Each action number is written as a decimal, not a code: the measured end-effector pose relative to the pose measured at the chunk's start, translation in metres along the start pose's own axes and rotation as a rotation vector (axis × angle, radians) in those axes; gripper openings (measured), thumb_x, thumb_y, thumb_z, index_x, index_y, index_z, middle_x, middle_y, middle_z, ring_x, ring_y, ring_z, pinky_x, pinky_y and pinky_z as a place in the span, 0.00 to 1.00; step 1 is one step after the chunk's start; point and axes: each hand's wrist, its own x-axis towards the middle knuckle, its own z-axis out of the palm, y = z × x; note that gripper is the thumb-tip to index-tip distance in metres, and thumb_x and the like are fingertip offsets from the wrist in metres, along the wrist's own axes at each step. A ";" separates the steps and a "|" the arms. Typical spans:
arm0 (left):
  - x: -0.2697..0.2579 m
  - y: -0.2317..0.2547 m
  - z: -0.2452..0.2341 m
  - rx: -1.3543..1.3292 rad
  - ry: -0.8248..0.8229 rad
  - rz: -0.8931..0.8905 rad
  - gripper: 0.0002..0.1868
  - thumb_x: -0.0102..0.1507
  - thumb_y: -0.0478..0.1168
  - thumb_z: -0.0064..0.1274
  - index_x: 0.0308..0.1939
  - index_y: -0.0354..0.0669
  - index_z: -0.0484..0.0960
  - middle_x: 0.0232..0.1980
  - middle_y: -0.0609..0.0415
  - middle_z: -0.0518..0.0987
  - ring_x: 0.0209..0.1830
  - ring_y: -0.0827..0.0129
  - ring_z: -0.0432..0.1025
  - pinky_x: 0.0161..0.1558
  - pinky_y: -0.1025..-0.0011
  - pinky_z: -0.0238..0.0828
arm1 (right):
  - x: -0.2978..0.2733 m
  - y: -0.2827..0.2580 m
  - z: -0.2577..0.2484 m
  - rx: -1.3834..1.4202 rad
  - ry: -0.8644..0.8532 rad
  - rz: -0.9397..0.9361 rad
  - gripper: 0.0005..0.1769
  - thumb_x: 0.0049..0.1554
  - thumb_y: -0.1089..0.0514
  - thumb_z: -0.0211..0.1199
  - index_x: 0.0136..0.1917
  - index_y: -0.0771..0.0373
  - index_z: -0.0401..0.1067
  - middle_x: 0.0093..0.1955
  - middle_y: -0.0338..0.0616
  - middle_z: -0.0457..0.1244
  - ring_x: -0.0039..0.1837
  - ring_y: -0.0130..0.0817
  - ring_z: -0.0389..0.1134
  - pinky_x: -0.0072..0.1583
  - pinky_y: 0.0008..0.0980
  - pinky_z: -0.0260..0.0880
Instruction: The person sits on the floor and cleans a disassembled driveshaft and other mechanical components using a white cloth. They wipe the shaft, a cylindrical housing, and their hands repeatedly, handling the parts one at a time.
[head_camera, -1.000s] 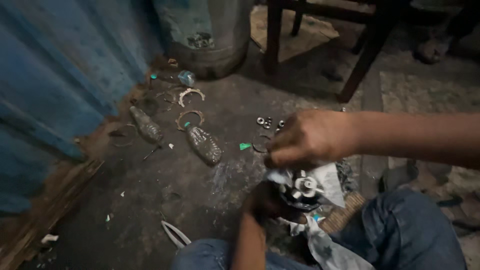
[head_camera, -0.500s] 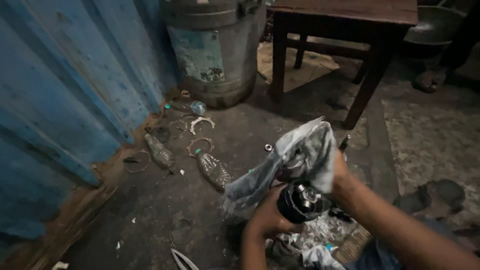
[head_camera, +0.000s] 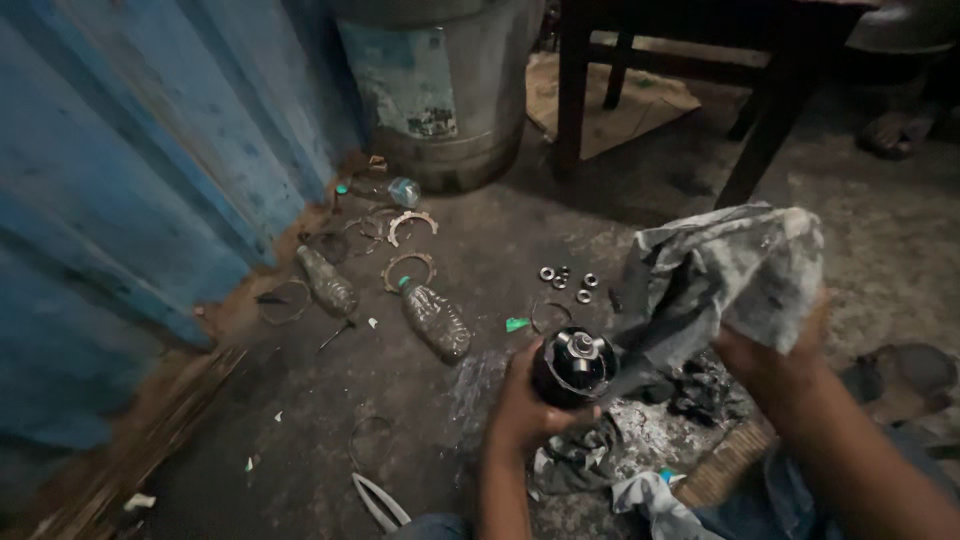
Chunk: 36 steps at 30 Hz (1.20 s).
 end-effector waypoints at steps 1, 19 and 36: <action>0.001 0.002 -0.001 0.051 -0.012 0.034 0.47 0.37 0.36 0.76 0.61 0.38 0.76 0.57 0.56 0.83 0.57 0.72 0.77 0.63 0.70 0.73 | -0.005 -0.003 0.001 0.025 -0.020 0.010 0.14 0.59 0.46 0.59 0.52 0.55 0.75 0.55 0.39 0.70 0.52 0.33 0.73 0.53 0.36 0.76; 0.014 -0.025 0.019 0.447 0.021 0.174 0.30 0.54 0.32 0.62 0.61 0.36 0.80 0.53 0.48 0.86 0.53 0.68 0.82 0.56 0.71 0.76 | 0.024 -0.025 0.023 -1.293 -1.422 0.228 0.09 0.58 0.51 0.64 0.43 0.57 0.79 0.44 0.47 0.69 0.49 0.42 0.71 0.48 0.42 0.70; 0.011 -0.001 0.040 0.396 0.117 0.170 0.27 0.43 0.35 0.67 0.48 0.39 0.81 0.43 0.52 0.87 0.43 0.68 0.81 0.47 0.69 0.78 | 0.042 -0.023 0.016 -0.860 -1.260 0.384 0.15 0.55 0.49 0.73 0.35 0.62 0.79 0.32 0.49 0.67 0.42 0.36 0.69 0.47 0.42 0.70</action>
